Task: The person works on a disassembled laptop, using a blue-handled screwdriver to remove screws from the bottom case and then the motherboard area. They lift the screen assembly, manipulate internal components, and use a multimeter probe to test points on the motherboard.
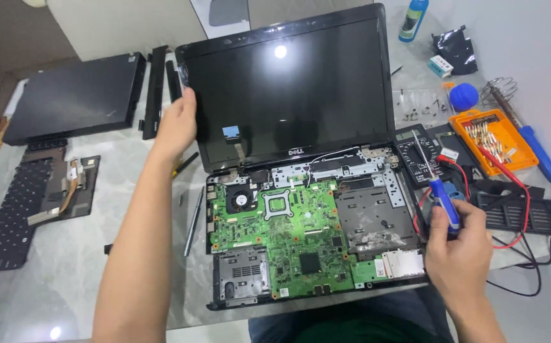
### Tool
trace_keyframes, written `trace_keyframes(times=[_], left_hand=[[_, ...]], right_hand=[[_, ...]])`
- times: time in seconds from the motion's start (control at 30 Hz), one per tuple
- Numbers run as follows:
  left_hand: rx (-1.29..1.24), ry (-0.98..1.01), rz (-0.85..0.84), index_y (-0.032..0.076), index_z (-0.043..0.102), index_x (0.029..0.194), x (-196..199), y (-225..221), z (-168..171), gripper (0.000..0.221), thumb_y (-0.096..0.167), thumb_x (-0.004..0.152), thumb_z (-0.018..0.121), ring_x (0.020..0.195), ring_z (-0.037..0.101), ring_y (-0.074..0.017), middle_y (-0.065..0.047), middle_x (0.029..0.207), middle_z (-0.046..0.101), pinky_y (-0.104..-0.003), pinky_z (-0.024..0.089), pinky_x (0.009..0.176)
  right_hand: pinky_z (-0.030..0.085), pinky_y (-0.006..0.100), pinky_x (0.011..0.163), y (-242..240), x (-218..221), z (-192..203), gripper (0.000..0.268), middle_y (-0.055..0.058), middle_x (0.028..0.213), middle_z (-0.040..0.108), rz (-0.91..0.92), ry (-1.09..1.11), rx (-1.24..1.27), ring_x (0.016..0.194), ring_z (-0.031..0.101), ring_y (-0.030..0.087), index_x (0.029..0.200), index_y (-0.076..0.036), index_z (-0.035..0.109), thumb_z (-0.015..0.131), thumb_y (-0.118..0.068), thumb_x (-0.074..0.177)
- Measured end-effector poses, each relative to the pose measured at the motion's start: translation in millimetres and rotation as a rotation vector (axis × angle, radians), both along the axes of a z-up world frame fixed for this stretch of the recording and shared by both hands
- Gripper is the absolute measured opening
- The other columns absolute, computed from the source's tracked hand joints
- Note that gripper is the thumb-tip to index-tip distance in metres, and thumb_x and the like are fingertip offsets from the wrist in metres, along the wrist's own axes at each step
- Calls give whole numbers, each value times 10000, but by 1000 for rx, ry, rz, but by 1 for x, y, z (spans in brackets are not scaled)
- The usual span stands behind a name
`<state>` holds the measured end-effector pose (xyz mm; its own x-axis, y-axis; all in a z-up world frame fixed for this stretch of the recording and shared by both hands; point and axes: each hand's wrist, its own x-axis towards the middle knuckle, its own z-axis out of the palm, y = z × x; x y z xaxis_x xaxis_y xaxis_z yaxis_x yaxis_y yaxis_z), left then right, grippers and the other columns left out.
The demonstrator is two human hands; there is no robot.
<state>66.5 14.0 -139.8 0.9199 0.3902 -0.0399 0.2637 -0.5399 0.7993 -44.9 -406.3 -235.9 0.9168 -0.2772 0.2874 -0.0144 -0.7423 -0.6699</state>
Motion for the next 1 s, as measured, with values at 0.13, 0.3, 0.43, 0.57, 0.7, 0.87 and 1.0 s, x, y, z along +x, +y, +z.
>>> trace_keyframes(times=[0.13,0.3,0.43,0.57,0.7,0.87,1.0], left_hand=[[44,16,-9,119,419,757,-2,15,-33,442,478,1006,352,733,412,-147,-3,760,425,-312,307,664],[-47,-45,-6,104,487,795,14,26,-62,303,320,984,390,787,453,-151,-16,817,509,-322,362,733],[-73,-11,114,71,521,1042,5,-5,-49,395,375,965,281,1008,535,-247,-115,1073,585,-372,383,861],[-222,-6,213,89,501,1166,-12,-30,-24,458,417,960,256,1050,515,-187,-66,1128,550,-325,406,879],[-159,-244,213,77,522,959,-4,-18,-49,415,419,978,288,926,511,-179,-70,952,565,-336,381,833],[-108,-367,220,96,457,868,-6,-17,-57,344,377,1002,309,830,466,-162,-27,843,495,-324,379,776],[-89,-364,237,90,485,893,-6,-20,-55,322,349,1007,332,819,451,-160,-22,832,491,-328,368,774]], right_hand=[[432,289,758,-21,-1,-24,218,108,983,650,22,-260,123,850,570,171,1151,-1,655,704,-161,1011],[428,283,741,-26,15,-4,212,119,1011,609,104,-233,229,878,519,155,1188,46,634,693,-122,1073],[441,303,780,-24,22,1,204,128,1025,631,94,-254,147,905,549,175,1204,47,645,689,-118,1093],[428,274,793,-15,25,20,222,98,1076,650,103,-129,140,927,561,157,1185,-10,658,667,-170,1031],[424,223,680,-13,35,28,202,84,890,590,134,-60,370,744,514,117,1149,8,641,670,-135,1009],[428,253,570,-27,72,34,178,67,760,511,102,-80,451,660,533,130,1102,-57,557,535,-227,1150],[473,264,621,-20,100,81,109,92,828,481,212,-73,451,655,544,178,1088,-52,509,493,-152,1130]])
